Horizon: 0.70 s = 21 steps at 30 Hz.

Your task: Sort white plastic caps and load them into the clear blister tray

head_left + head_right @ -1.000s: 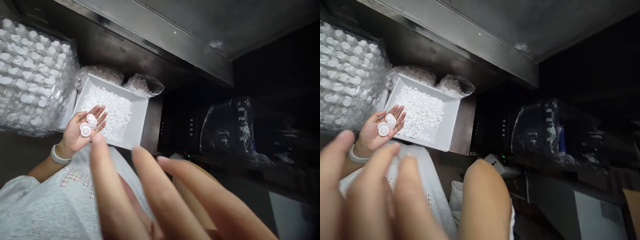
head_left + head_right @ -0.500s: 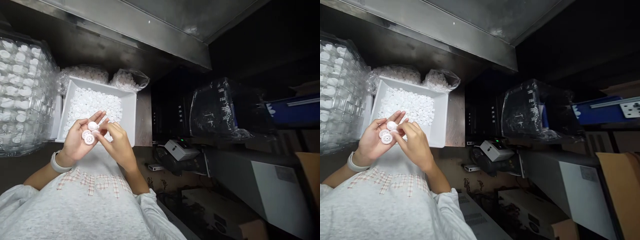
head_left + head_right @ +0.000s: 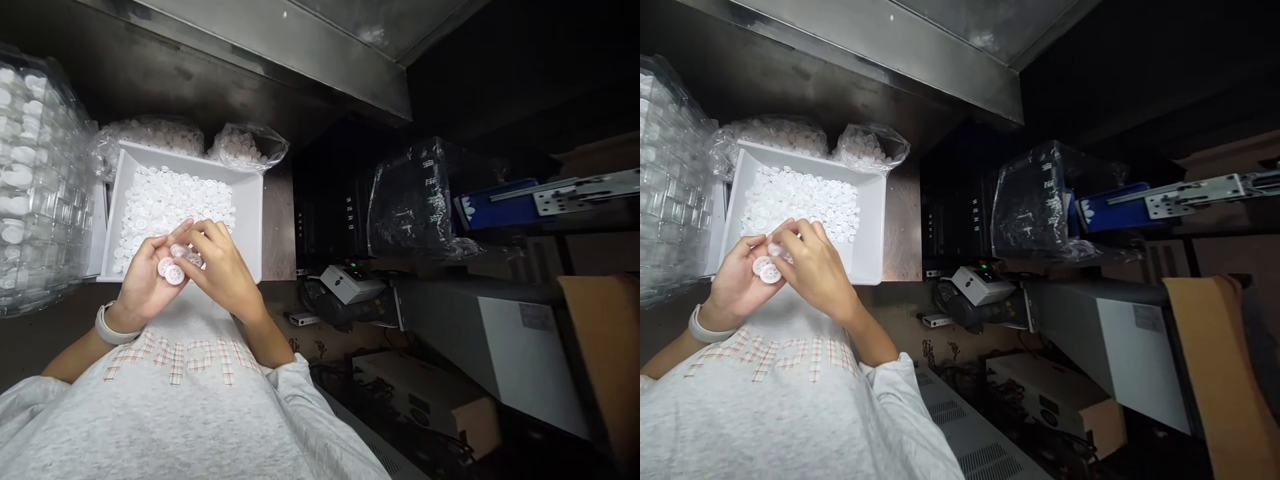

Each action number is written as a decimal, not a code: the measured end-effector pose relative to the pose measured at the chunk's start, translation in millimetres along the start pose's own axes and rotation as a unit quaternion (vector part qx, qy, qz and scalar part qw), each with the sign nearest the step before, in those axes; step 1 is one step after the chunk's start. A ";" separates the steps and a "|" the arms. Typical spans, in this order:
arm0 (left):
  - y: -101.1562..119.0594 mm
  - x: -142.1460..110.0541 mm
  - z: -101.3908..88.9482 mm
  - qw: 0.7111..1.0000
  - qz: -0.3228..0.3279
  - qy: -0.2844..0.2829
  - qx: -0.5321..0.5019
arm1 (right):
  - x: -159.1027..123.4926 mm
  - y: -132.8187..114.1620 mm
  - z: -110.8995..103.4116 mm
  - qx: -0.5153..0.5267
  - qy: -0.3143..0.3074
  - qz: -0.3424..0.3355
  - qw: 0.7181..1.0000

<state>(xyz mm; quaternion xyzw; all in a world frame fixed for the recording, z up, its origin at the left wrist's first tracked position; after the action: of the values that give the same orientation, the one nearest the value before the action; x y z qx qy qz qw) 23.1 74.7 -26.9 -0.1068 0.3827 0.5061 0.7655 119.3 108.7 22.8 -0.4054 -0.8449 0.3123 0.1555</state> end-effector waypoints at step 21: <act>1.0 -21.3 -1.1 0.998 0.005 -0.062 0.017 | -32.5 -5.6 -2.1 -0.079 0.101 -0.066 0.990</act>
<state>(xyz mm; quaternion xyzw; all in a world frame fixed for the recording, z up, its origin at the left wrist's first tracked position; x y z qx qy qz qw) 17.6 59.8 -12.6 -0.0603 0.3441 0.5088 0.7868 137.4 81.5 27.8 -0.3896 -0.8718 0.1906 0.2277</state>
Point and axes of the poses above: each hand's wrist, its own x-axis towards the middle knuckle, its own z-axis out of the palm, y = z × x, the point moved 4 cm from there along x, towards the middle knuckle, and after that the axes turned 4 degrees about x, right-handed, at the moved point
